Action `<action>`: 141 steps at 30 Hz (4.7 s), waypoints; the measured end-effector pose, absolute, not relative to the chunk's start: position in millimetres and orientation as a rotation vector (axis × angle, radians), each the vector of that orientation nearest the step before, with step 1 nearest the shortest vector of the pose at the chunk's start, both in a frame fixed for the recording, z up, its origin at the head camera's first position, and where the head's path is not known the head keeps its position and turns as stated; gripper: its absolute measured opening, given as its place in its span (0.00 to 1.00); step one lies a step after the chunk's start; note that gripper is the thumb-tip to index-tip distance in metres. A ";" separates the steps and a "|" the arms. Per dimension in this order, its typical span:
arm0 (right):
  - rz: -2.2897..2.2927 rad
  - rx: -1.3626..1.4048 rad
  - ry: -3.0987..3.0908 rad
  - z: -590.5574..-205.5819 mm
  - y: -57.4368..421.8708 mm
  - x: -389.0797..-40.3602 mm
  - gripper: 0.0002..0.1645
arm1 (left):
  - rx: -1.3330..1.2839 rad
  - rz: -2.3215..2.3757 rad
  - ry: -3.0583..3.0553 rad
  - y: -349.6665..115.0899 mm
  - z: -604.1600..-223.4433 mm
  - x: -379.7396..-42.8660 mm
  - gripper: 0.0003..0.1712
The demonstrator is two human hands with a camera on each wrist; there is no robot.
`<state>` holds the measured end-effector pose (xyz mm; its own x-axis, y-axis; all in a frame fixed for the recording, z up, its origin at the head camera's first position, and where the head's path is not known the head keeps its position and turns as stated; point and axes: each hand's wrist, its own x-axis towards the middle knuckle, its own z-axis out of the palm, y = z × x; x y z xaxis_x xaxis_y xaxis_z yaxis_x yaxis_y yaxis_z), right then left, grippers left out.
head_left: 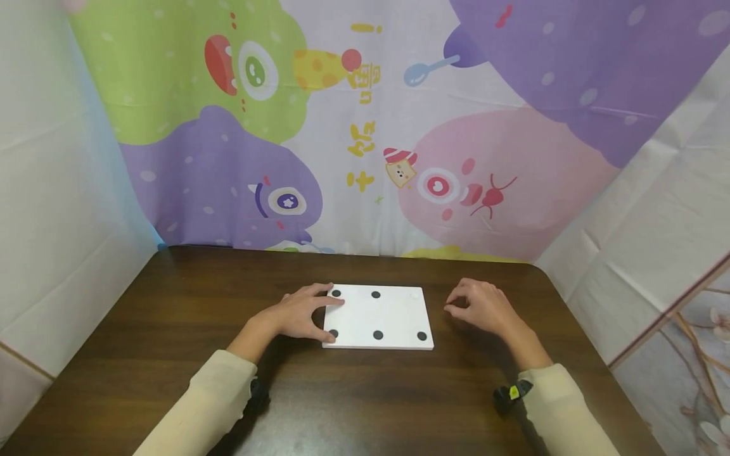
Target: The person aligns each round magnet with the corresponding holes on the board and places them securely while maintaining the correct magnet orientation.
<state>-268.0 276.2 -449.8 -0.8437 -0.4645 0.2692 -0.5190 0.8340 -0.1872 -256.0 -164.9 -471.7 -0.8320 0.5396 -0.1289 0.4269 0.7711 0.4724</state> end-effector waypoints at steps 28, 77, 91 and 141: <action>0.340 0.621 -2.871 -447.3 290.9 -277.2 0.17 | 0.771 0.643 2.703 -165.4 -470.8 -254.8 0.51; 0.191 0.482 -3.101 -469.1 305.2 -293.8 0.18 | 0.757 0.644 2.697 -164.8 -471.7 -256.2 0.51; 0.193 0.426 -3.137 -463.7 299.5 -291.9 0.14 | 0.761 0.639 2.696 -165.8 -472.1 -256.9 0.51; 0.277 0.420 -3.099 -451.5 282.4 -299.2 0.12 | 0.753 0.597 2.707 -163.3 -471.1 -255.9 0.51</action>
